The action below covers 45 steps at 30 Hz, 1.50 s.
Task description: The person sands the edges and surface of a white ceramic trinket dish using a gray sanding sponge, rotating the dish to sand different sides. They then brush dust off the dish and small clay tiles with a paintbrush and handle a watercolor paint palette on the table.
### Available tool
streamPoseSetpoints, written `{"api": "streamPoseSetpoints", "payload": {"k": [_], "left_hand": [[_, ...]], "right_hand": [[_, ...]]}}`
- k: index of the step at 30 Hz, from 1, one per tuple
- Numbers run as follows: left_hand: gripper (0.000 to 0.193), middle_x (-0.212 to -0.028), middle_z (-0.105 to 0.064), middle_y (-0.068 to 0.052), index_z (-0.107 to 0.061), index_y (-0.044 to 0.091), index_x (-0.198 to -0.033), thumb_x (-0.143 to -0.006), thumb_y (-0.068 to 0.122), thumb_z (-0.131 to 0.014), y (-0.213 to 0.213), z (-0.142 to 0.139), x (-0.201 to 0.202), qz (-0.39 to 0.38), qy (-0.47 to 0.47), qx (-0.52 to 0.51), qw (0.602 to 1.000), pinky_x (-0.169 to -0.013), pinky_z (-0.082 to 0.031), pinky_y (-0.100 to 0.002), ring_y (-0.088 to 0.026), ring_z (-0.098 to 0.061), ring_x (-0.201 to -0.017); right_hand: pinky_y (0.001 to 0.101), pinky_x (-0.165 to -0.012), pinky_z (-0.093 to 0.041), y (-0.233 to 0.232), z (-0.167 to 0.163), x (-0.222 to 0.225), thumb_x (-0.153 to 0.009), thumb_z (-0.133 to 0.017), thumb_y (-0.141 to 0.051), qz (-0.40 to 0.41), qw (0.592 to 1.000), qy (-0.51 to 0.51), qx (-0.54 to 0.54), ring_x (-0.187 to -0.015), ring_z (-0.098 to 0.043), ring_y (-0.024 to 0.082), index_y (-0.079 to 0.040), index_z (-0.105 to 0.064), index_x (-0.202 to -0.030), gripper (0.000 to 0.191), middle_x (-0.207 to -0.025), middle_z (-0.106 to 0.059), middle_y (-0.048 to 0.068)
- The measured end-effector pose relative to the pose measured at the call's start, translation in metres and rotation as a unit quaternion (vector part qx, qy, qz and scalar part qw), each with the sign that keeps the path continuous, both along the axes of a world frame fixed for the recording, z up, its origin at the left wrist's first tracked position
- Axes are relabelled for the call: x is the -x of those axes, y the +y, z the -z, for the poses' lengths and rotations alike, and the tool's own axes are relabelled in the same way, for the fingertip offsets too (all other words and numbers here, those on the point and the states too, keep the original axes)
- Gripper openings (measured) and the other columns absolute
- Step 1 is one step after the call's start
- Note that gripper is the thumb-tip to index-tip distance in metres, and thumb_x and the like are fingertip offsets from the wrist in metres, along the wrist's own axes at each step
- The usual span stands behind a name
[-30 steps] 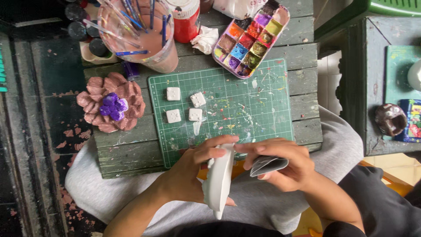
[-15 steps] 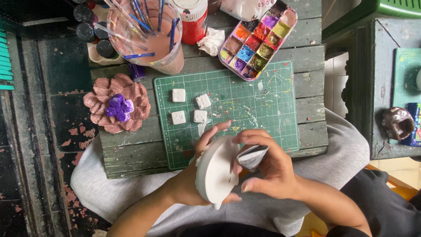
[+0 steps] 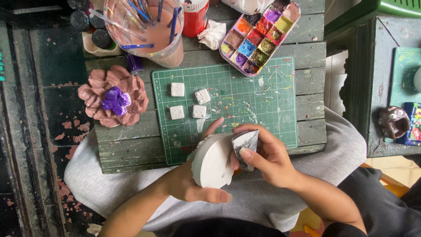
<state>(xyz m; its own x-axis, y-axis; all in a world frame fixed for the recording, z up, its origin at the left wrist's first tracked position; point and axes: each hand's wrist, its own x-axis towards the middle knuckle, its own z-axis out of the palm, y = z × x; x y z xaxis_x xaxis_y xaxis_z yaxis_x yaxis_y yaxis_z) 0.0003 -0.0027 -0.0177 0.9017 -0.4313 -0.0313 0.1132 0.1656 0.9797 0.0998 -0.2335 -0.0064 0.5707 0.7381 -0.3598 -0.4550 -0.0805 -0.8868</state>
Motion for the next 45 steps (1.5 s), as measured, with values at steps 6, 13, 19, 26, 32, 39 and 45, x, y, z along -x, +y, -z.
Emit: {"api": "streamPoseSetpoints", "payload": {"k": [6,13,19,26,32,39,45], "left_hand": [[0.112,-0.159,-0.032,-0.024,-0.02,0.003,-0.162,-0.076,0.031,-0.085,-0.007,-0.018,0.002,-0.122,-0.079,-0.082,0.986,-0.131,-0.028,-0.048,-0.038,-0.035,-0.155],[0.116,-0.158,-0.032,-0.024,-0.018,0.007,-0.16,-0.07,0.021,-0.09,-0.011,-0.007,0.001,-0.178,-0.139,-0.136,0.965,-0.127,-0.036,-0.049,-0.041,-0.04,-0.15],[0.12,-0.156,-0.03,-0.026,-0.019,0.007,-0.156,-0.064,0.027,-0.094,-0.014,-0.007,-0.001,-0.182,-0.161,-0.172,0.955,-0.121,-0.038,-0.05,-0.045,-0.04,-0.146],[0.115,-0.156,-0.034,-0.024,-0.021,0.007,-0.156,-0.06,0.012,-0.084,-0.01,-0.006,-0.007,-0.191,-0.135,-0.182,0.955,-0.12,-0.042,-0.048,-0.044,-0.045,-0.145],[0.117,-0.155,-0.033,-0.025,-0.021,0.006,-0.155,-0.06,0.017,-0.09,-0.01,-0.008,-0.008,-0.187,-0.145,-0.194,0.952,-0.118,-0.041,-0.048,-0.045,-0.044,-0.145],[0.112,-0.157,-0.034,-0.025,-0.021,0.007,-0.157,-0.064,0.011,-0.082,-0.009,-0.008,-0.007,-0.206,-0.156,-0.216,0.942,-0.122,-0.041,-0.05,-0.045,-0.044,-0.148],[0.118,-0.157,-0.033,-0.027,-0.018,0.004,-0.157,-0.059,0.015,-0.084,-0.008,-0.008,-0.005,-0.206,-0.187,-0.23,0.932,-0.119,-0.043,-0.051,-0.048,-0.043,-0.146]], "right_hand": [[0.036,-0.075,-0.064,-0.001,-0.017,-0.008,-0.094,-0.072,-0.002,0.0,0.997,-0.053,-0.056,-0.09,-0.075,0.021,0.002,-0.058,-0.122,0.032,-0.111,-0.067,0.013],[0.0308,-0.074,-0.061,0.008,-0.035,-0.003,-0.087,-0.088,-0.014,-0.109,0.911,-0.374,-0.135,-0.088,-0.075,0.02,-0.001,-0.062,-0.109,0.037,-0.097,-0.072,0.011],[0.0292,-0.065,-0.057,0.006,-0.028,0.007,-0.087,-0.087,-0.01,-0.085,0.928,-0.352,-0.095,-0.078,-0.074,0.019,-0.003,-0.06,-0.101,0.031,-0.091,-0.072,0.011],[0.0264,-0.061,-0.06,0.008,-0.019,0.001,-0.091,-0.079,-0.003,0.008,0.996,-0.076,-0.04,-0.072,-0.073,0.013,-0.002,-0.056,-0.095,0.024,-0.089,-0.069,0.009],[0.0262,-0.064,-0.056,0.006,-0.021,0.003,-0.089,-0.081,-0.003,-0.045,0.959,-0.261,-0.099,-0.077,-0.07,0.013,-0.004,-0.053,-0.097,0.029,-0.091,-0.068,0.007],[0.0268,-0.058,-0.058,0.012,-0.013,-0.007,-0.094,-0.075,0.002,0.028,0.993,-0.108,-0.03,-0.071,-0.07,0.014,-0.003,-0.05,-0.094,0.025,-0.09,-0.066,0.011],[0.028,-0.056,-0.059,0.01,-0.022,-0.01,-0.096,-0.072,0.0,0.036,0.989,0.029,-0.139,-0.068,-0.071,0.014,-0.004,-0.045,-0.096,0.027,-0.091,-0.065,0.011]]}}
